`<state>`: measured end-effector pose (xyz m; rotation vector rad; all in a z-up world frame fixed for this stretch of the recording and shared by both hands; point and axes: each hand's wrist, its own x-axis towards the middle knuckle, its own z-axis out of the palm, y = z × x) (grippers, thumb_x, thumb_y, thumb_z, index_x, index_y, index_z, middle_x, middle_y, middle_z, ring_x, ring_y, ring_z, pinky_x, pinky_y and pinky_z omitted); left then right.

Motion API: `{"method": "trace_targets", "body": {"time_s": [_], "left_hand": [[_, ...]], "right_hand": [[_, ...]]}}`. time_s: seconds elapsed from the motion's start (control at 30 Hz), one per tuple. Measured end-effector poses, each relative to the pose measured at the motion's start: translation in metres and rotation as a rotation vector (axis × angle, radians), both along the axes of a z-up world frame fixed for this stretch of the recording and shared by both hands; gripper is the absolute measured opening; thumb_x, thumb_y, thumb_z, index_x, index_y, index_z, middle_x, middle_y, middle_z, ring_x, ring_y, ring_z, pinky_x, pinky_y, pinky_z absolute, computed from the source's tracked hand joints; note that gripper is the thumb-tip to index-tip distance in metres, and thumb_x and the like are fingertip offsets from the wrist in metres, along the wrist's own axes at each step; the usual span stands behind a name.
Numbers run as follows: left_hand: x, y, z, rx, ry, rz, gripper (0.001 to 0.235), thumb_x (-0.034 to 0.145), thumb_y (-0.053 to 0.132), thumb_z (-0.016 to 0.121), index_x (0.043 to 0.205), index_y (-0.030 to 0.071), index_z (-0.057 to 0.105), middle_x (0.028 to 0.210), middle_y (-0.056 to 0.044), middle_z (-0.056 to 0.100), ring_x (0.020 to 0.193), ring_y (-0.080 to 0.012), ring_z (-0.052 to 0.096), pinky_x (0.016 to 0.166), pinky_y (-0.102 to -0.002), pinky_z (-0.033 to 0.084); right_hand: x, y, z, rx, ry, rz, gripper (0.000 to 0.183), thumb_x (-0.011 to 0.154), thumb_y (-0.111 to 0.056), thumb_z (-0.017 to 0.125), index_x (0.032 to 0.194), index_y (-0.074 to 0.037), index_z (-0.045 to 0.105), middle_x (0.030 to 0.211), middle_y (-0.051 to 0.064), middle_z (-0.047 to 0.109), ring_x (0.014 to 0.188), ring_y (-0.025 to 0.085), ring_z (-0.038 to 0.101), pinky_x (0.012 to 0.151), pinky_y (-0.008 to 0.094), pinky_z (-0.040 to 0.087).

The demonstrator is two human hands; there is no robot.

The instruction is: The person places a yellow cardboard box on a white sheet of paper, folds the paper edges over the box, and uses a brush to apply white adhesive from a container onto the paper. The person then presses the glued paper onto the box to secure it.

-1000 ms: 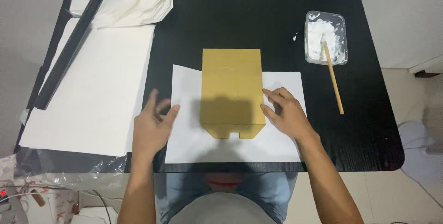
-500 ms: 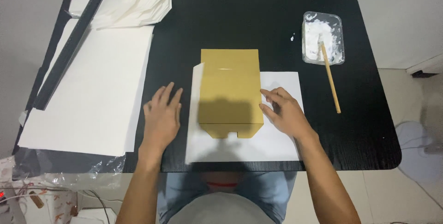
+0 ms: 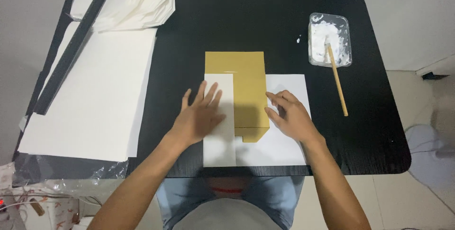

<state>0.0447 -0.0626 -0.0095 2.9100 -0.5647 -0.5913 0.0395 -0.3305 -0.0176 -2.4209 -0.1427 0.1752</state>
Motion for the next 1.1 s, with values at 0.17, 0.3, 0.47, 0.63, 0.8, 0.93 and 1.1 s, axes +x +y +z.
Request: {"method": "trace_targets", "body": {"time_s": [0.17,0.3,0.47,0.63,0.8,0.93,1.1], "left_hand": [[0.01,-0.01,0.0,0.112,0.028,-0.178,0.073,0.103,0.055,0.022,0.163,0.013,0.015,0.173,-0.008,0.006,0.159,-0.026,0.001,0.126,-0.056,0.004],[0.011,-0.007,-0.007,0.098,-0.037,-0.249,0.071,0.106,0.051,0.02,0.162,0.007,0.018,0.171,-0.013,0.01,0.158,-0.0268,0.005,0.127,-0.052,0.006],[0.009,-0.003,-0.009,0.031,-0.073,-0.294,0.064,0.106,0.046,0.023,0.163,0.015,0.02,0.171,-0.011,0.013,0.157,-0.0295,0.006,0.126,-0.054,0.007],[0.007,0.0,-0.019,-0.007,-0.112,-0.296,0.064,0.106,0.047,0.028,0.163,0.018,0.02,0.17,-0.01,0.015,0.157,-0.0306,0.007,0.125,-0.055,0.009],[0.006,0.001,-0.03,-0.059,-0.154,-0.294,0.065,0.106,0.05,0.03,0.163,0.02,0.021,0.17,-0.008,0.016,0.157,-0.0317,0.01,0.124,-0.057,0.012],[0.003,0.002,-0.038,-0.146,-0.219,-0.285,0.063,0.106,0.049,0.035,0.161,0.017,0.028,0.169,-0.011,0.022,0.155,-0.0347,0.015,0.123,-0.06,0.016],[0.001,0.0,-0.036,-0.16,-0.266,-0.25,0.063,0.104,0.046,0.046,0.159,0.018,0.031,0.165,-0.011,0.028,0.153,-0.0341,0.022,0.123,-0.058,0.02]], "right_hand": [[0.001,0.0,-0.002,-0.032,-0.008,0.031,0.033,0.095,-0.022,0.068,0.117,0.002,0.073,0.103,0.017,0.068,0.097,0.032,0.065,0.083,0.045,0.055],[0.003,-0.001,-0.004,-0.054,-0.039,0.05,0.037,0.098,-0.03,0.066,0.114,0.002,0.075,0.104,0.018,0.069,0.099,0.032,0.066,0.085,0.045,0.055],[0.002,-0.002,-0.004,-0.076,-0.047,0.073,0.038,0.098,-0.029,0.066,0.118,0.002,0.074,0.104,0.017,0.069,0.102,0.033,0.065,0.088,0.045,0.055],[0.004,-0.001,-0.004,-0.066,-0.051,0.088,0.04,0.099,-0.03,0.065,0.123,0.001,0.072,0.105,0.017,0.068,0.105,0.033,0.064,0.092,0.044,0.053],[0.0,-0.001,-0.005,-0.121,-0.034,0.097,0.041,0.099,-0.03,0.062,0.124,0.0,0.072,0.109,0.017,0.067,0.109,0.033,0.063,0.099,0.044,0.049],[0.0,-0.002,-0.003,-0.166,-0.042,0.121,0.046,0.101,-0.035,0.057,0.136,-0.008,0.068,0.109,0.012,0.065,0.111,0.029,0.061,0.106,0.042,0.042],[-0.007,-0.004,0.009,-0.258,-0.048,0.056,0.052,0.097,-0.04,0.062,0.137,-0.007,0.066,0.138,0.022,0.057,0.132,0.04,0.049,0.111,0.055,0.034]]}}
